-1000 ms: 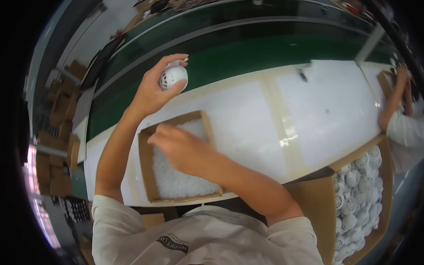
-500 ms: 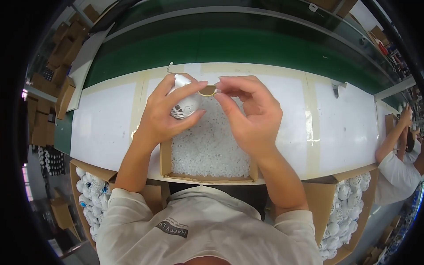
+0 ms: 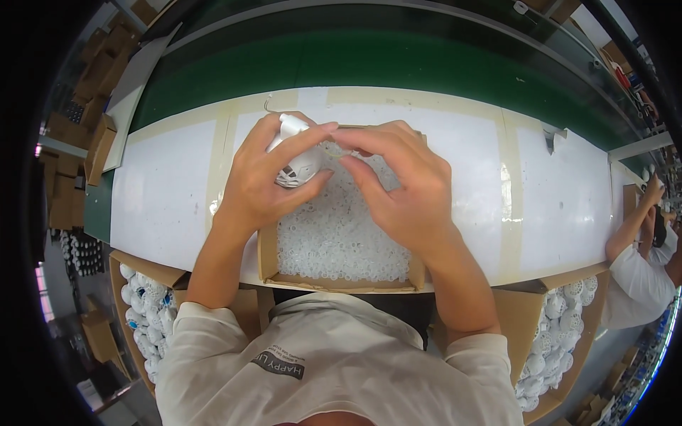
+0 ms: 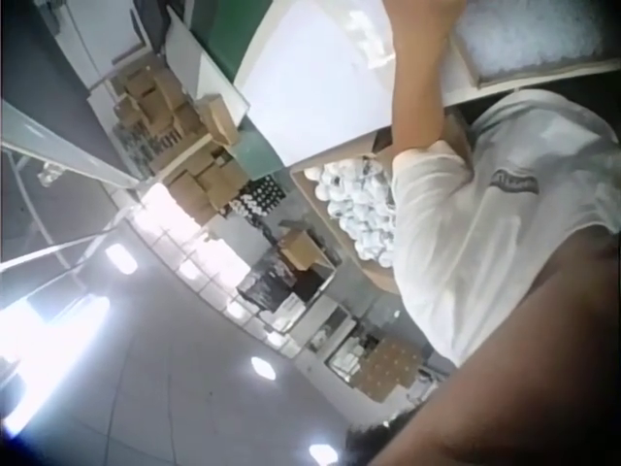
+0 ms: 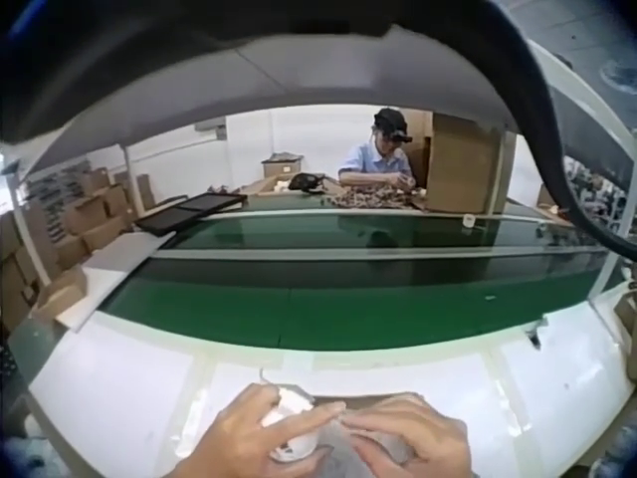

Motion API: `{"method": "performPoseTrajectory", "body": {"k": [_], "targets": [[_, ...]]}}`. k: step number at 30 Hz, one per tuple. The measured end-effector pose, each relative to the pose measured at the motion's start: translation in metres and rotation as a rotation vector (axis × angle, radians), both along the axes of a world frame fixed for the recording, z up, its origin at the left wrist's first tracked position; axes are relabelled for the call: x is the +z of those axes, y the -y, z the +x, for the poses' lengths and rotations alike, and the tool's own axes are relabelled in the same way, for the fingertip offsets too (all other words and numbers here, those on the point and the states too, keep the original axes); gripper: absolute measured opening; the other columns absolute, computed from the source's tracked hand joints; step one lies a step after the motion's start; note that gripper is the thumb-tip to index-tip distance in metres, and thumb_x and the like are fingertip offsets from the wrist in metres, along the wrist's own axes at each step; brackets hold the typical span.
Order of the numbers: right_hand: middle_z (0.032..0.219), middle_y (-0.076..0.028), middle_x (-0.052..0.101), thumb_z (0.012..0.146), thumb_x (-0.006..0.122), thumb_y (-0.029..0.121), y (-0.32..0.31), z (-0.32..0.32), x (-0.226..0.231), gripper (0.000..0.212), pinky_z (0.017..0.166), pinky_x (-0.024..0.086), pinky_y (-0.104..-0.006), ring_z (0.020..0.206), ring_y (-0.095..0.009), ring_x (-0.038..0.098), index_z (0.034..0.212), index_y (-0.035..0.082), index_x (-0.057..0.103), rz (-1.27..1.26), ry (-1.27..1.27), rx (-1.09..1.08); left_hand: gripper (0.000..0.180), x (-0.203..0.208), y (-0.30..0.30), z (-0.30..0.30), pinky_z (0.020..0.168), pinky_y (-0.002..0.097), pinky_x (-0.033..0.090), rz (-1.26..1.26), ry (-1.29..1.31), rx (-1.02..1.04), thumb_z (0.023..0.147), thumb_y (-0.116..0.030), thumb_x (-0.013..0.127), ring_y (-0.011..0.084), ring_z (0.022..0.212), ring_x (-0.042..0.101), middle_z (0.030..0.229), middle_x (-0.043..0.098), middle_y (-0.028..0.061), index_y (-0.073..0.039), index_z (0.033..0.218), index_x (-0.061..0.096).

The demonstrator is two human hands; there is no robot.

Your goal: Assemble small portable fans by inserting components into the plastic casing.

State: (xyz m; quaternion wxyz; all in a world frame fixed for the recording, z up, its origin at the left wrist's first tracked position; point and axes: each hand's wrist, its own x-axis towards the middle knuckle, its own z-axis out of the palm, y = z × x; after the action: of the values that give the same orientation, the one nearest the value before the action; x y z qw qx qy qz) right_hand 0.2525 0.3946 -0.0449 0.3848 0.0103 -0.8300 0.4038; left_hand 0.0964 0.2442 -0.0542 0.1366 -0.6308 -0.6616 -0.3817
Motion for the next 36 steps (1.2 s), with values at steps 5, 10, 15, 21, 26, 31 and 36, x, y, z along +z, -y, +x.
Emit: {"method": "performPoseTrajectory", "body": {"k": [5,10,15,21,26,31,36], "targets": [[0.104,-0.016,0.07,0.08,0.072,-0.017,0.006,0.001,-0.001,0.036,0.085,0.054,-0.0293,0.095,-0.021,0.068,0.114,-0.006,0.065,-0.105,0.031,0.021,0.083,-0.004,-0.005,0.01,0.078,0.0384,0.052,0.079,0.121,0.027,0.065,-0.015,0.088,0.0284,0.086,0.056,0.098,0.058,0.0106,-0.016,0.142,0.057],[0.102,-0.018,0.072,0.081,0.073,-0.016,0.009,0.003,-0.004,0.038,0.088,0.056,-0.0294,0.097,-0.022,0.071,0.116,-0.007,0.063,-0.352,-0.071,0.017,0.099,0.0,-0.003,0.017,0.081,0.0383,0.051,0.026,0.084,-0.029,0.062,-0.021,0.091,0.0285,0.086,0.054,0.099,0.059,0.0118,-0.006,0.149,0.045],[0.101,-0.02,0.073,0.08,0.073,-0.016,0.012,0.007,0.005,0.039,0.089,0.057,-0.0306,0.1,-0.025,0.073,0.117,-0.009,0.061,-0.47,-0.041,0.038,0.108,0.003,0.003,0.029,0.083,0.0384,0.052,-0.055,0.168,-0.04,0.061,-0.024,0.095,0.0305,0.091,0.06,0.108,0.063,0.0143,-0.002,0.151,0.041],[0.098,-0.021,0.074,0.079,0.074,-0.017,0.01,0.006,-0.001,0.04,0.084,0.058,-0.0312,0.094,-0.025,0.073,0.116,-0.008,0.061,-0.43,-0.061,0.062,0.111,0.007,0.008,0.039,0.086,0.0359,0.053,-0.122,0.38,-0.039,0.063,-0.024,0.096,0.0274,0.095,0.066,0.109,0.066,0.0161,0.001,0.154,0.036],[0.092,-0.019,0.074,0.075,0.075,-0.019,0.0,0.004,0.0,0.038,0.073,0.059,-0.0306,0.083,-0.024,0.071,0.11,-0.007,0.066,0.127,-0.161,-0.013,0.107,0.013,0.011,0.038,0.086,0.0322,0.053,-0.144,0.623,-0.18,0.069,-0.019,0.092,0.0222,0.097,0.068,0.107,0.068,0.0149,0.001,0.156,0.033],[0.087,-0.017,0.073,0.071,0.075,-0.02,0.001,0.0,0.003,0.036,0.066,0.058,-0.0305,0.078,-0.025,0.07,0.104,-0.006,0.069,0.273,-0.192,-0.036,0.104,0.017,0.013,0.048,0.087,0.0317,0.053,-0.238,0.699,-0.119,0.071,-0.017,0.089,0.0221,0.1,0.068,0.112,0.068,0.0153,0.0,0.156,0.033],[0.087,-0.016,0.073,0.069,0.074,-0.021,0.005,0.003,0.005,0.039,0.066,0.057,-0.0295,0.078,-0.026,0.07,0.106,-0.006,0.071,0.305,-0.094,-0.114,0.099,0.013,0.012,0.054,0.089,0.032,0.053,-0.269,0.391,0.054,0.072,-0.015,0.087,0.0229,0.104,0.067,0.12,0.066,0.0173,0.0,0.154,0.035]]}}
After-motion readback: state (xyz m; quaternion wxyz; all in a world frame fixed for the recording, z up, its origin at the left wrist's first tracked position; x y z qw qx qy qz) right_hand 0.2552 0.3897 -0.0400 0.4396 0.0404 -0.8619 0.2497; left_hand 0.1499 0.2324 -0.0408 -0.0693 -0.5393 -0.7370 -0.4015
